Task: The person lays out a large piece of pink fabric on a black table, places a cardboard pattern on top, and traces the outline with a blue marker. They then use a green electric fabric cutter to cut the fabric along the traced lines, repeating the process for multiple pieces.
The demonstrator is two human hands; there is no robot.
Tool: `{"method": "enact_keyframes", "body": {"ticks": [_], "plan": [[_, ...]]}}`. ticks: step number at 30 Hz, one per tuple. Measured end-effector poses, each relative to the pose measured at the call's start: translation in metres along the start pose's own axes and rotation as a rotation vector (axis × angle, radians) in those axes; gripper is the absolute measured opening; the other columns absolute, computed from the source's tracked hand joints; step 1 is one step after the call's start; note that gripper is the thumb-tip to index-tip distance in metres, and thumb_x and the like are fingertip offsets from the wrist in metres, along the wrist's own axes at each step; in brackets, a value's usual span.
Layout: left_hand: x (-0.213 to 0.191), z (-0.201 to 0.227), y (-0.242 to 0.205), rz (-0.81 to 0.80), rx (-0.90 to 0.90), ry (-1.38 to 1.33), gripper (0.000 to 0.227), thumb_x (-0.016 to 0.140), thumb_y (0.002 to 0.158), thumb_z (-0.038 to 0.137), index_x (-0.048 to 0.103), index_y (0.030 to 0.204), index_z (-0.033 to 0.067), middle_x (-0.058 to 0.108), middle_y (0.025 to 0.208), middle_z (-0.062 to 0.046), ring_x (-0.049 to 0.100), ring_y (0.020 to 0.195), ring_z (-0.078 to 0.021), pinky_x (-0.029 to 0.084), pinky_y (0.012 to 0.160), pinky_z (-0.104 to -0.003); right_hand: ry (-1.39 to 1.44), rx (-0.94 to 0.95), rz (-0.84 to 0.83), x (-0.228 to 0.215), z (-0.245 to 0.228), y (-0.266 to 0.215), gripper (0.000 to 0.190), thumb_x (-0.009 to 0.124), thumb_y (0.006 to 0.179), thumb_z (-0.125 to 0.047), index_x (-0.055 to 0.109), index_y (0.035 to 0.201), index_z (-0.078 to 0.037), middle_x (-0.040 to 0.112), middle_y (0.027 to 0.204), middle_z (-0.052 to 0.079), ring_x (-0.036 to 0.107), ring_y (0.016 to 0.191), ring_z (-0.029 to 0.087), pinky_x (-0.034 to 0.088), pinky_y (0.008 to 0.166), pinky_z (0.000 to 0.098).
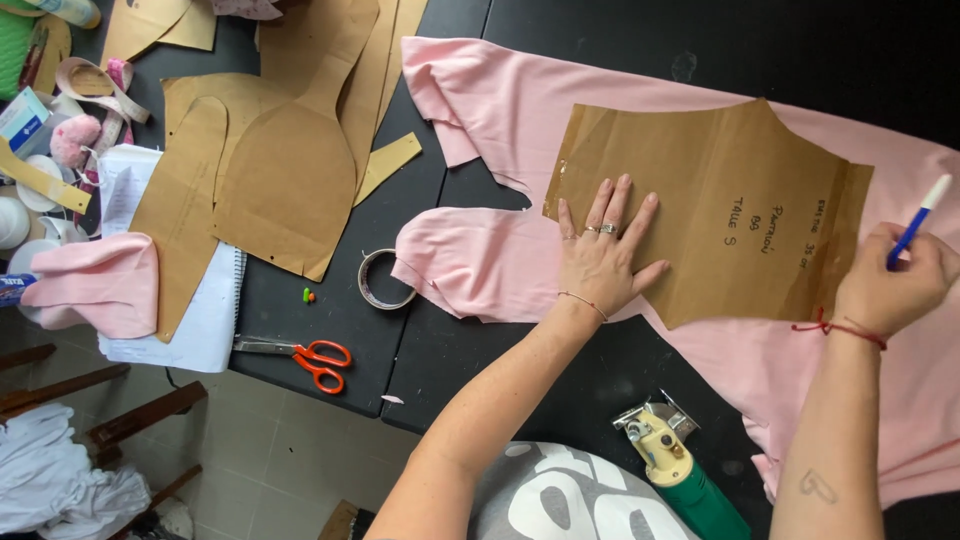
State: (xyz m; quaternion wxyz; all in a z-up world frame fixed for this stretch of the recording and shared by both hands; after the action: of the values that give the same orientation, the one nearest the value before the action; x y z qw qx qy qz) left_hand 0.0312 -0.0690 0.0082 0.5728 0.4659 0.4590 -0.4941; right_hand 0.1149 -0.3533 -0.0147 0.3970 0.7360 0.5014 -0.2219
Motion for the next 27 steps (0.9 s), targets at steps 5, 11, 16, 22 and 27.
{"method": "enact_keyframes", "body": {"ticks": [5,11,16,22,27], "plan": [[0.0,0.0,-0.003,-0.03,-0.023,-0.009,0.077,0.05,0.071,0.072,0.029,0.134,0.0334,0.017,0.143,-0.001,0.015,0.133,-0.0146,0.007,0.104,-0.056,0.309,-0.015,-0.125,0.021,-0.139,-0.008,0.043,0.04,0.108,-0.025,0.072,0.096,0.002,0.048,0.068,0.001,0.04,0.065,0.011,0.03,0.059,0.0243],[0.039,0.0,-0.002,0.124,-0.044,-0.219,0.064,0.04,0.063,0.069,0.048,0.112,0.0291,0.034,0.128,-0.001,0.02,0.13,-0.0184,0.006,0.105,-0.062,0.543,-0.121,-0.831,0.102,-0.241,-0.025,0.007,0.058,0.084,-0.005,0.062,0.09,-0.007,0.061,0.069,0.01,0.061,0.068,0.018,0.048,0.064,0.0318],[0.018,-0.006,0.004,0.227,-0.064,-0.311,0.053,0.047,0.06,0.059,0.057,0.099,0.0245,0.047,0.116,-0.004,0.034,0.123,-0.0207,0.012,0.107,-0.062,0.561,-0.161,-1.167,0.14,-0.245,-0.022,0.01,0.053,0.087,-0.01,0.058,0.092,-0.004,0.061,0.068,0.009,0.056,0.071,0.014,0.046,0.072,0.0327],[0.012,-0.008,0.004,-0.042,-0.048,-0.154,0.065,0.046,0.067,0.064,0.037,0.125,0.0339,0.024,0.139,0.001,0.011,0.134,-0.0161,0.006,0.107,-0.058,0.545,-0.089,-1.207,0.162,-0.244,-0.003,0.011,0.05,0.09,-0.012,0.055,0.094,-0.003,0.061,0.071,0.008,0.058,0.07,0.012,0.047,0.071,0.0276],[-0.001,-0.008,0.005,-0.124,-0.015,0.043,0.074,0.039,0.074,0.072,0.02,0.135,0.0345,0.009,0.145,-0.003,0.003,0.134,-0.0177,0.005,0.103,-0.057,0.634,-0.014,-1.113,0.179,-0.248,0.03,0.013,0.042,0.096,-0.011,0.041,0.1,0.001,0.059,0.075,0.016,0.061,0.072,0.022,0.051,0.066,0.033]]}}
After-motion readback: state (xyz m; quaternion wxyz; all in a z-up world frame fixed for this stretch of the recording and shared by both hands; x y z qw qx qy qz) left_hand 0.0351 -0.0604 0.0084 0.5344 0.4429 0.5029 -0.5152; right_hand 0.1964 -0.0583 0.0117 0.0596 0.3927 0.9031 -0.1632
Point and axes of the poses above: each hand's wrist, its own y-axis towards the middle knuckle, its own x-axis out of the palm, z = x × y, the point moved 3 cm from there along y, towards the middle knuckle
